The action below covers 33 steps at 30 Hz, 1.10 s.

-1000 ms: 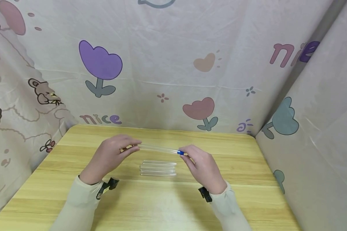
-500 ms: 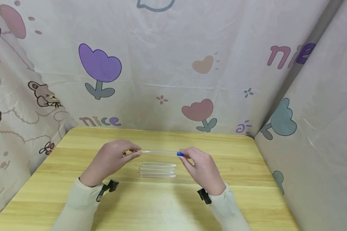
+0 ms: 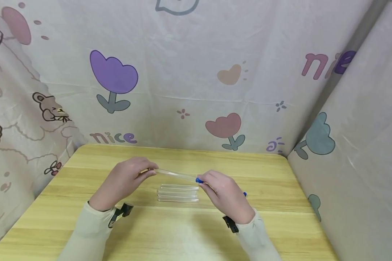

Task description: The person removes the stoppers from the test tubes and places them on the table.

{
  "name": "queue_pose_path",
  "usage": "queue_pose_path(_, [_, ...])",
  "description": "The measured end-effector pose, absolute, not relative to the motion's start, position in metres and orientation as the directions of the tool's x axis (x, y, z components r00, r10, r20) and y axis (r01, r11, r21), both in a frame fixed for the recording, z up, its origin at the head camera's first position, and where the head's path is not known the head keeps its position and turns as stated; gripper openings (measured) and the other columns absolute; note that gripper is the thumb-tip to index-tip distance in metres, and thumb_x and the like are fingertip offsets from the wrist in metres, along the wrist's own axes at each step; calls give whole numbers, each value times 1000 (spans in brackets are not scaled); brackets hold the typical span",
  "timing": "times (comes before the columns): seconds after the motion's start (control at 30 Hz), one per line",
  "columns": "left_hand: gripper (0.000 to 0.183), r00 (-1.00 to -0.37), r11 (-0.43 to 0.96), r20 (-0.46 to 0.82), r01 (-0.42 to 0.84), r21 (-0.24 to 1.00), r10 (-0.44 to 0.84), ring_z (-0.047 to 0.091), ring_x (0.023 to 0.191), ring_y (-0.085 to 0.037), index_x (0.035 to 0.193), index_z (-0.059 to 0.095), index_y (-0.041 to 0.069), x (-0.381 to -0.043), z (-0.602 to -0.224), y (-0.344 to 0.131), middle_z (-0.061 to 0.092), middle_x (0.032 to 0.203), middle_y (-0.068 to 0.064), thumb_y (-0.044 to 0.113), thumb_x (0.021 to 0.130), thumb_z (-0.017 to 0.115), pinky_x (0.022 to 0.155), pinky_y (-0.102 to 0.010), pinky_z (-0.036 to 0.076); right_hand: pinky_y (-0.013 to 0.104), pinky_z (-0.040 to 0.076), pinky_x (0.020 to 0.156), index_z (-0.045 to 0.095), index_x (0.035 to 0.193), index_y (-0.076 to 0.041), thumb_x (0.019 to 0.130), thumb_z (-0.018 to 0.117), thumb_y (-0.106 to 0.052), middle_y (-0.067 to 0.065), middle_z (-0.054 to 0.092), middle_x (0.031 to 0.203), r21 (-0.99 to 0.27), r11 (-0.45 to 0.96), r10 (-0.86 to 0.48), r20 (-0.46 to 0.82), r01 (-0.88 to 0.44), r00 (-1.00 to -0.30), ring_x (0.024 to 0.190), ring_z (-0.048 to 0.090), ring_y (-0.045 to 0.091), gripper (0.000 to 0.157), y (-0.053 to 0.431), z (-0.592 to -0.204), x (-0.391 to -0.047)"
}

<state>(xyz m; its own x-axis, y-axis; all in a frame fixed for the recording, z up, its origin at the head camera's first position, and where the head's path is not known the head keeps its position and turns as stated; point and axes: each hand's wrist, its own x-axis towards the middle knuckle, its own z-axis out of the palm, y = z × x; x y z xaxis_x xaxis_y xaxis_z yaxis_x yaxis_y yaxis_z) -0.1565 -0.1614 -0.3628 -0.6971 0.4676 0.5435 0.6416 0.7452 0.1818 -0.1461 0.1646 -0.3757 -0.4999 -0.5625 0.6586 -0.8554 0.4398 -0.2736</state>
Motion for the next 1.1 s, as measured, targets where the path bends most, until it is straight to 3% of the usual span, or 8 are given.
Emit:
queue_pose_path(0.23, [10,-662,714,574,676,180,482,67,85,-9,103,77,16,-159,-364,-163,72,94,9,18,93,77,74,-28,59,18,55,80,72,112,-8,95,72,0,-3,71,103,-244,388,-623,642,-889,-448,87,65,7,19,168,-373,-149])
queue_pose_path(0.37, [12,-676,711,562,673,205,477,67,86,-8,107,77,17,-160,-364,-164,72,98,9,19,96,74,76,-29,59,18,55,79,72,111,-10,94,73,-1,-6,70,103,-243,356,-624,657,-902,-423,87,64,5,20,168,-374,-150])
queue_pose_path(0.53, [13,-727,733,513,634,246,457,66,82,-6,107,76,18,-159,-364,-163,74,100,9,23,95,76,74,-28,58,19,57,80,72,103,-13,100,70,-13,-6,71,97,-265,398,-562,686,-878,-462,86,68,6,4,166,-376,-150])
queue_pose_path(0.6, [12,-741,742,494,622,250,455,62,77,-4,104,76,18,-159,-363,-162,74,97,10,24,94,77,71,-27,57,19,57,80,73,101,-13,103,67,-18,-5,71,95,-280,427,-531,692,-860,-489,85,69,7,8,166,-376,-149])
queue_pose_path(0.87, [10,-770,744,444,606,283,458,63,78,-3,104,77,18,-158,-362,-160,74,95,11,25,96,75,74,-28,58,13,48,67,73,102,-11,95,73,-7,-8,66,87,-315,511,-436,707,-799,-557,76,59,5,8,163,-380,-145])
queue_pose_path(1.1, [11,-732,734,510,630,253,451,63,77,-5,105,75,16,-159,-364,-163,72,94,10,23,96,75,73,-29,58,14,50,74,72,106,-10,98,71,-7,-2,70,95,-315,427,-522,679,-848,-516,83,62,7,9,165,-379,-149])
